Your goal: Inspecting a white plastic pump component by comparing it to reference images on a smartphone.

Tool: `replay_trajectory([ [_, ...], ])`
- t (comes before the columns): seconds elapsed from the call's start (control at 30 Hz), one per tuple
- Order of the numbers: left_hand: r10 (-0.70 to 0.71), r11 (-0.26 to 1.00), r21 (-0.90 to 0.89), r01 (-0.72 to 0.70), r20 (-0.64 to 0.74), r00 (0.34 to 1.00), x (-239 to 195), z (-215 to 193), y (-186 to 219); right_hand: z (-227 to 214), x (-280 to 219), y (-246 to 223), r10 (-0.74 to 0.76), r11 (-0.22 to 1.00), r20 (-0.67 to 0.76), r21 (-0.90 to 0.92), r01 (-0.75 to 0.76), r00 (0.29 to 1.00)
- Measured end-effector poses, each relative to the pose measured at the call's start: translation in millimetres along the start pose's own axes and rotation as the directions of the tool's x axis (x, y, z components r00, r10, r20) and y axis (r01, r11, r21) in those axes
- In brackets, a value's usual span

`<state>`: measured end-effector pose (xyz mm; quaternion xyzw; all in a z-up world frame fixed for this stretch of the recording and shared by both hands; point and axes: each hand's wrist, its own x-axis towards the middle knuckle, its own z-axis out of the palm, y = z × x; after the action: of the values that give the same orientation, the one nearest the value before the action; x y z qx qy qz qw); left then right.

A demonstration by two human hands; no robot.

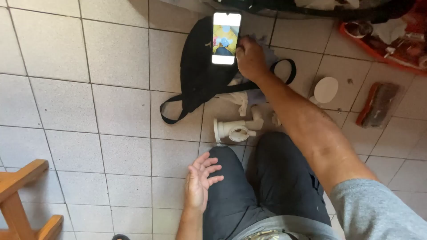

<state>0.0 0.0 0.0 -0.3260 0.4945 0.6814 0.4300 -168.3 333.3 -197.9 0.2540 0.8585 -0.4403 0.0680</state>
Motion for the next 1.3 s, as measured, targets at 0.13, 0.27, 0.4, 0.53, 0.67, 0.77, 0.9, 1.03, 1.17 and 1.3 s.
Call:
replay_trajectory([
  [0.13,-0.026,0.999,0.038,0.027,-0.019,0.999,0.2,5.2,0.6,-9.9,-17.2,-27.0,0.069,0.996,0.047,0.049,-0.071,0.997],
  [0.27,-0.045,0.997,0.061,0.047,-0.041,0.998,3.5,5.4,-0.6,-15.5,-39.6,-48.2,0.147,0.983,0.159,0.090,-0.162,0.976],
  [0.4,-0.048,0.994,0.100,0.054,-0.063,0.997,8.2,7.8,-1.7,3.1,-42.3,-26.3,0.230,0.973,0.205,-0.018,-0.231,0.952],
  [0.53,-0.025,0.993,0.113,0.032,-0.061,0.998,12.5,5.0,-7.9,7.6,-41.3,-20.2,0.120,0.993,0.152,-0.004,-0.120,0.981],
  [0.67,0.034,0.990,0.138,-0.025,-0.059,0.998,26.0,-1.4,-21.3,-2.9,-38.3,-10.9,0.153,0.986,0.143,-0.091,-0.141,0.978],
  [0.77,0.078,0.970,0.235,-0.057,-0.080,0.994,36.8,-8.3,-36.2,-35.8,-58.0,0.7,0.151,0.988,0.101,-0.040,-0.148,0.983],
  [0.9,0.328,0.662,0.735,-0.148,-0.107,0.938,66.7,-14.2,-39.9,-93.8,-102.8,30.3,0.107,0.983,-0.023,0.155,-0.102,0.994],
  [1.03,0.405,0.578,0.808,-0.117,-0.160,0.900,80.1,14.2,-15.9,-144.7,-159.9,50.9,0.226,0.972,0.037,-0.073,-0.223,0.973],
  [1.17,0.173,0.551,0.831,0.074,-0.201,0.964,88.1,46.4,7.6,-151.7,-206.3,71.0,0.307,0.930,0.129,-0.252,-0.268,0.943],
  [1.3,0.134,0.554,0.826,0.102,-0.210,0.969,92.0,54.4,6.0,-146.6,-232.1,63.2,0.262,0.950,0.108,-0.204,-0.236,0.959],
])
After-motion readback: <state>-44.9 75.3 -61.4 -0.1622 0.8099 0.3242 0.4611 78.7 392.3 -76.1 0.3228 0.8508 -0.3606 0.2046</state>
